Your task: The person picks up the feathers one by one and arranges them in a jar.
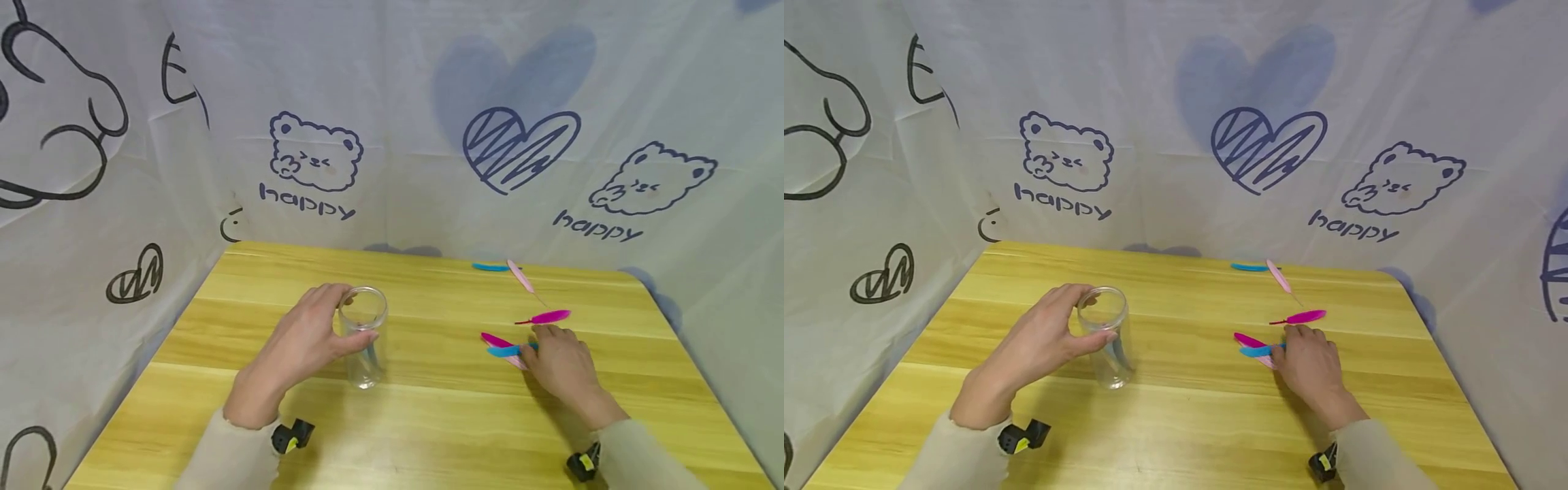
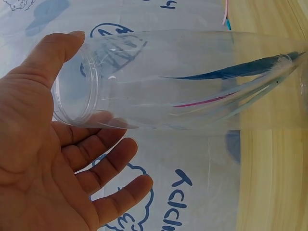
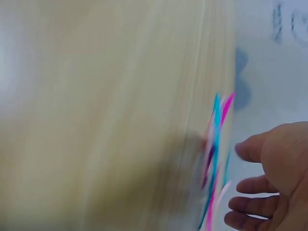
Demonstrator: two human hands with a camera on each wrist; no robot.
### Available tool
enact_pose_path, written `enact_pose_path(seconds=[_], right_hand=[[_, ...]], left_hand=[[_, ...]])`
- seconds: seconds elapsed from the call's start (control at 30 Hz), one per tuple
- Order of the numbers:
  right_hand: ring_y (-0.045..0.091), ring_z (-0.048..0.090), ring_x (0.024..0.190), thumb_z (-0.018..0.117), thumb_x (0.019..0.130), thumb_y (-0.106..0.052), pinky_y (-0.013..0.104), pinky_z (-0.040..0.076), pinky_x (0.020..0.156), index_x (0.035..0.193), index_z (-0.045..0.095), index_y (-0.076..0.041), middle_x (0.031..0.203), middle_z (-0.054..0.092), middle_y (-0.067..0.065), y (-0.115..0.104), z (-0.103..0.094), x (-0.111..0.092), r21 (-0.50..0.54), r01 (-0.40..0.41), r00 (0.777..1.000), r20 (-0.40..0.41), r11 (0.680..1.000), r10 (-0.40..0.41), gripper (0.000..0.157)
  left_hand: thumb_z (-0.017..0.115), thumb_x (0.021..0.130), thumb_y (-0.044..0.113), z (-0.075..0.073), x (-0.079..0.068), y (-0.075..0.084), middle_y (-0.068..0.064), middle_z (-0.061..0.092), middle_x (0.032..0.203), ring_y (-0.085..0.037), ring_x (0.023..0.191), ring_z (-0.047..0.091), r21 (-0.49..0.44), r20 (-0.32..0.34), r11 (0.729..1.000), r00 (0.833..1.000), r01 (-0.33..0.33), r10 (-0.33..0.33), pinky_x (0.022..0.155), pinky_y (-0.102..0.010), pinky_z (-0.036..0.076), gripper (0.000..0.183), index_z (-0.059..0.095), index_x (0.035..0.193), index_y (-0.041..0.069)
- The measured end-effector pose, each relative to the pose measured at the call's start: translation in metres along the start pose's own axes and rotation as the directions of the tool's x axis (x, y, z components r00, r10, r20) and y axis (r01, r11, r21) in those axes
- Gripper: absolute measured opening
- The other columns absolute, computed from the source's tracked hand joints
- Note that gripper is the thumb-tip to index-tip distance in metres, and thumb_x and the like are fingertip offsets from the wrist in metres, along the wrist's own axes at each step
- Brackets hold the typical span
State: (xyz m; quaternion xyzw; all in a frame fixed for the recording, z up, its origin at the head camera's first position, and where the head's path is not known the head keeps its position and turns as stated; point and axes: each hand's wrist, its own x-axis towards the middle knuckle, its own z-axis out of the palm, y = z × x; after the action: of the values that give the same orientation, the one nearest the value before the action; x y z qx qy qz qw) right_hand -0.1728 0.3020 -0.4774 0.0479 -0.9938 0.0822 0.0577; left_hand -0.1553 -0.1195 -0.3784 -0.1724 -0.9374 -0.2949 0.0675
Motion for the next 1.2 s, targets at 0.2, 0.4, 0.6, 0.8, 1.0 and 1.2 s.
enact_pose_path(seconds=[0.2,0.4,0.6,0.8,1.0,1.2], right_hand=[[0.054,0.063,0.100,0.051,0.108,-0.054,0.067,0.050,0.077,0.085,0.060,-0.007,0.097,0.068,0.021,0.031,0.005,0.029,0.017,-0.178,0.974,0.141,0.984,0.174,0.053],[0.044,0.066,0.092,0.049,0.109,-0.050,0.057,0.053,0.073,0.088,0.058,-0.006,0.085,0.059,0.012,0.026,0.011,0.057,0.067,-0.141,0.973,0.195,0.988,0.125,0.050],[0.049,0.062,0.119,0.045,0.113,-0.033,0.065,0.051,0.099,0.122,0.061,0.008,0.122,0.067,0.027,0.003,0.018,0.068,0.081,0.006,0.981,0.191,0.997,-0.021,0.045],[0.057,0.037,0.146,0.047,0.112,-0.027,0.072,0.034,0.117,0.150,0.045,0.013,0.157,0.041,0.037,0.001,0.020,0.069,0.074,0.039,0.991,0.126,0.997,-0.048,0.055],[0.059,0.046,0.131,0.057,0.107,-0.024,0.075,0.041,0.104,0.141,0.055,0.010,0.144,0.053,0.035,0.020,0.013,0.064,0.087,-0.092,0.993,-0.071,0.992,0.099,0.048],[0.055,0.047,0.123,0.063,0.103,-0.022,0.075,0.032,0.105,0.127,0.063,0.008,0.128,0.060,0.031,0.035,0.013,0.057,-0.011,-0.056,0.975,-0.215,0.998,0.052,0.038]], left_hand=[[0.082,0.087,0.056,0.000,0.000,0.001,-0.008,0.065,0.139,-0.031,0.129,0.060,-0.002,0.005,1.000,1.000,0.008,-0.008,0.106,-0.054,0.052,0.073,0.060,0.139,0.011],[0.081,0.087,0.057,0.000,0.001,0.001,-0.008,0.065,0.139,-0.030,0.129,0.060,-0.007,0.014,1.000,1.000,0.014,-0.014,0.105,-0.054,0.052,0.072,0.060,0.138,0.011],[0.080,0.088,0.058,0.000,0.000,0.000,-0.007,0.064,0.141,-0.031,0.131,0.058,-0.015,0.037,0.999,0.999,0.033,-0.032,0.107,-0.055,0.051,0.073,0.059,0.140,0.011],[0.080,0.088,0.058,0.000,0.001,0.000,-0.008,0.064,0.140,-0.031,0.131,0.059,-0.014,0.035,0.999,0.999,0.037,-0.037,0.108,-0.054,0.051,0.074,0.059,0.140,0.010],[0.080,0.088,0.058,0.002,0.000,-0.001,-0.008,0.064,0.141,-0.031,0.131,0.059,-0.031,0.036,0.999,0.999,0.040,-0.038,0.108,-0.055,0.051,0.075,0.058,0.142,0.009],[0.081,0.088,0.057,0.003,0.001,-0.001,-0.007,0.064,0.140,-0.030,0.130,0.059,-0.034,0.031,0.999,0.999,0.039,-0.038,0.107,-0.054,0.052,0.075,0.058,0.141,0.010]])
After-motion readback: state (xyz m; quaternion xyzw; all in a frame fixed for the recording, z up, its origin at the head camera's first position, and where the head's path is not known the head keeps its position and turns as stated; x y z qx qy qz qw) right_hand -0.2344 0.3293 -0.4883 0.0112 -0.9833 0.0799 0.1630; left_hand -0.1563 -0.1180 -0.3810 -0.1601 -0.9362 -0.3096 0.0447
